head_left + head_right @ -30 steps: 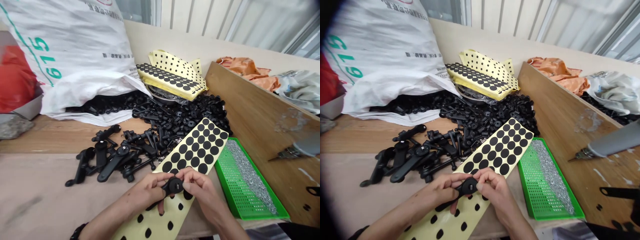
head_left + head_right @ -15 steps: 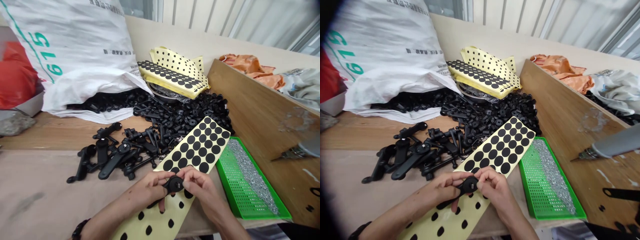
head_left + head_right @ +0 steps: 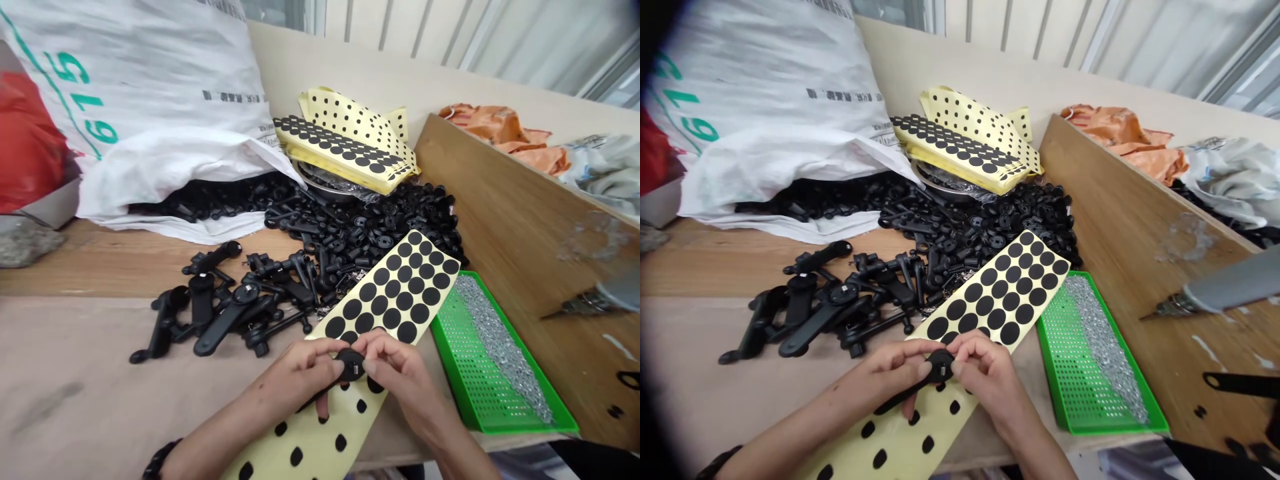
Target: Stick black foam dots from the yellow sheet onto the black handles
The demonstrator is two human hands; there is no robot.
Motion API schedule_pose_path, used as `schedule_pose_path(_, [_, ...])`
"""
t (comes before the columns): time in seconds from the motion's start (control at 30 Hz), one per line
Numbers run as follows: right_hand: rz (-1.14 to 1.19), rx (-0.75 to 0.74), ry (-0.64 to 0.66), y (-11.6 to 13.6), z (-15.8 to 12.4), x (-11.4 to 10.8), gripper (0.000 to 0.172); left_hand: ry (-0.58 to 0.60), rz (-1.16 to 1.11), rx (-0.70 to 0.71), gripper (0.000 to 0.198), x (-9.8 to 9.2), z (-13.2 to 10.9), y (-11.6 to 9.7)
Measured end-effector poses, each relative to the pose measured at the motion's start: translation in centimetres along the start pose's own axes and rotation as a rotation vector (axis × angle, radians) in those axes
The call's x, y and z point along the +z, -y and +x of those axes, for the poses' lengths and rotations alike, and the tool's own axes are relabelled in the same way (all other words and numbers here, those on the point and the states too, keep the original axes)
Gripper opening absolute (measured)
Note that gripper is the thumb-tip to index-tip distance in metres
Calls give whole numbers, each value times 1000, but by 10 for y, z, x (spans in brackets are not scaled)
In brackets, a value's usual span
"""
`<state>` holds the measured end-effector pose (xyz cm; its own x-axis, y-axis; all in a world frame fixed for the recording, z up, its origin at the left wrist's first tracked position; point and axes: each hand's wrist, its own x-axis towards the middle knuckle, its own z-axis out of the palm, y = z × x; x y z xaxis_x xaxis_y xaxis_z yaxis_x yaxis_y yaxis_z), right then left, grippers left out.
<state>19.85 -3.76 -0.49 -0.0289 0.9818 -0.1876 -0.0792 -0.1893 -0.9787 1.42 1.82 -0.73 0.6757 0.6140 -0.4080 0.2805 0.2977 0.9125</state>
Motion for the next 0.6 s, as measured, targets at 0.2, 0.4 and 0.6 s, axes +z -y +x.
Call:
schedule_pose_path(0.2, [-26, -27, -3, 0, 1, 2, 15, -132, -38, 52, 33, 9, 2, 7])
schedule_pose_path(0.4, [106, 17, -6, -11, -3, -3, 12, -252, -38, 107, 31, 13, -4, 7])
schedule_pose_path(0.6, [391, 132, -9, -18, -5, -1, 17, -285, -91, 98, 34, 13, -10, 10])
